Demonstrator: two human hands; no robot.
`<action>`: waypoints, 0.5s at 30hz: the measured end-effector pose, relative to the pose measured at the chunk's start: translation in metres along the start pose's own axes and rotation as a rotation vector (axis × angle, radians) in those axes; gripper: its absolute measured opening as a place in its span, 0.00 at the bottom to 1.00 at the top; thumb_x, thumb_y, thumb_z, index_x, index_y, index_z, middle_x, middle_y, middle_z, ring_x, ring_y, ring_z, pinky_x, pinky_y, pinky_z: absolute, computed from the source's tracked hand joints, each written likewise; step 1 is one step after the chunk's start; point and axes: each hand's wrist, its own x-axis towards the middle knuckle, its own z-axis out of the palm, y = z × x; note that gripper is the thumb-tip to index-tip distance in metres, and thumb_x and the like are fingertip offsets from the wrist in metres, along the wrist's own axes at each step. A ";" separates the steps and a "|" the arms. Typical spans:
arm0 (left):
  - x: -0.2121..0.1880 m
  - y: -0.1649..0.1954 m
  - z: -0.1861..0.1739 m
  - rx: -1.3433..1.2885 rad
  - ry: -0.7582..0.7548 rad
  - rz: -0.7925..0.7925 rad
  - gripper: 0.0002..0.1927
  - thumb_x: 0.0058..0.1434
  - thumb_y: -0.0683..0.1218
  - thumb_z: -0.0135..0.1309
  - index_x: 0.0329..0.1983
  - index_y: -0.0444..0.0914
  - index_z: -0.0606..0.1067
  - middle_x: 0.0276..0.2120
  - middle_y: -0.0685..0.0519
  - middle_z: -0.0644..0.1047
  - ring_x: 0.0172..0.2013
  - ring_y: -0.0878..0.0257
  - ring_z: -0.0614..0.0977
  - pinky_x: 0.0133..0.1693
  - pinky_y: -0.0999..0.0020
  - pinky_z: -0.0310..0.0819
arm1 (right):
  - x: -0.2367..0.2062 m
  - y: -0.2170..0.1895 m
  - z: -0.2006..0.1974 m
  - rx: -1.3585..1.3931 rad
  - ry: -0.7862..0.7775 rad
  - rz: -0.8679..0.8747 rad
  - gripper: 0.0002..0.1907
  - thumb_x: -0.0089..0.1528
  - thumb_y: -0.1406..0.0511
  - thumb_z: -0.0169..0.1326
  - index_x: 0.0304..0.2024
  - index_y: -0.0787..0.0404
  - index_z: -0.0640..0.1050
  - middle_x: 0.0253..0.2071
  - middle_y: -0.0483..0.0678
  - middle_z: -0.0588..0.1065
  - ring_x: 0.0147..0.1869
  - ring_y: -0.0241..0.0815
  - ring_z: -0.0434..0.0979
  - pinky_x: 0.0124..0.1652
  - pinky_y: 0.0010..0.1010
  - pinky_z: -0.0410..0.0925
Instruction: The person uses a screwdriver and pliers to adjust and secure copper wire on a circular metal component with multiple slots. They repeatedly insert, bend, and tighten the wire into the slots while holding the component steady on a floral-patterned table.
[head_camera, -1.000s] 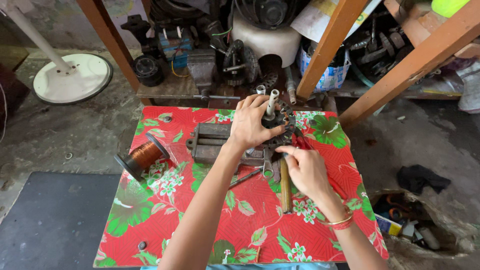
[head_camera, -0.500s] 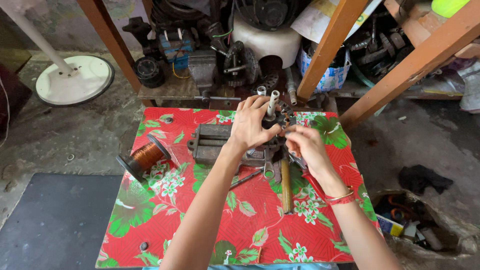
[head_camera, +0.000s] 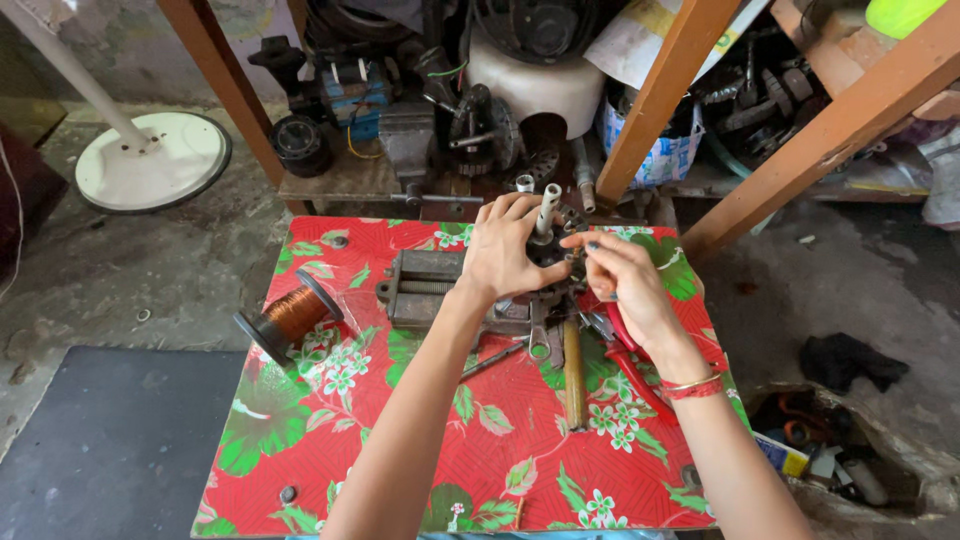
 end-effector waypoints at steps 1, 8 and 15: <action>0.000 -0.001 0.000 -0.006 -0.007 0.000 0.29 0.41 0.59 0.65 0.46 0.44 0.80 0.53 0.50 0.77 0.59 0.48 0.73 0.60 0.51 0.63 | 0.000 0.001 -0.002 -0.012 0.010 0.004 0.15 0.70 0.66 0.44 0.50 0.69 0.78 0.22 0.35 0.58 0.25 0.26 0.53 0.26 0.21 0.51; -0.001 -0.005 0.001 -0.015 -0.034 -0.012 0.26 0.44 0.56 0.64 0.47 0.44 0.80 0.55 0.52 0.77 0.60 0.49 0.73 0.62 0.51 0.63 | -0.006 0.019 -0.021 0.031 0.144 0.034 0.11 0.69 0.69 0.48 0.48 0.70 0.78 0.24 0.35 0.60 0.26 0.25 0.56 0.25 0.20 0.51; -0.002 -0.003 0.000 -0.038 -0.032 -0.028 0.26 0.44 0.57 0.66 0.46 0.44 0.80 0.54 0.52 0.77 0.59 0.49 0.73 0.61 0.51 0.63 | -0.015 0.058 -0.027 0.150 0.299 0.070 0.08 0.66 0.69 0.53 0.45 0.66 0.79 0.25 0.36 0.65 0.27 0.25 0.61 0.25 0.18 0.55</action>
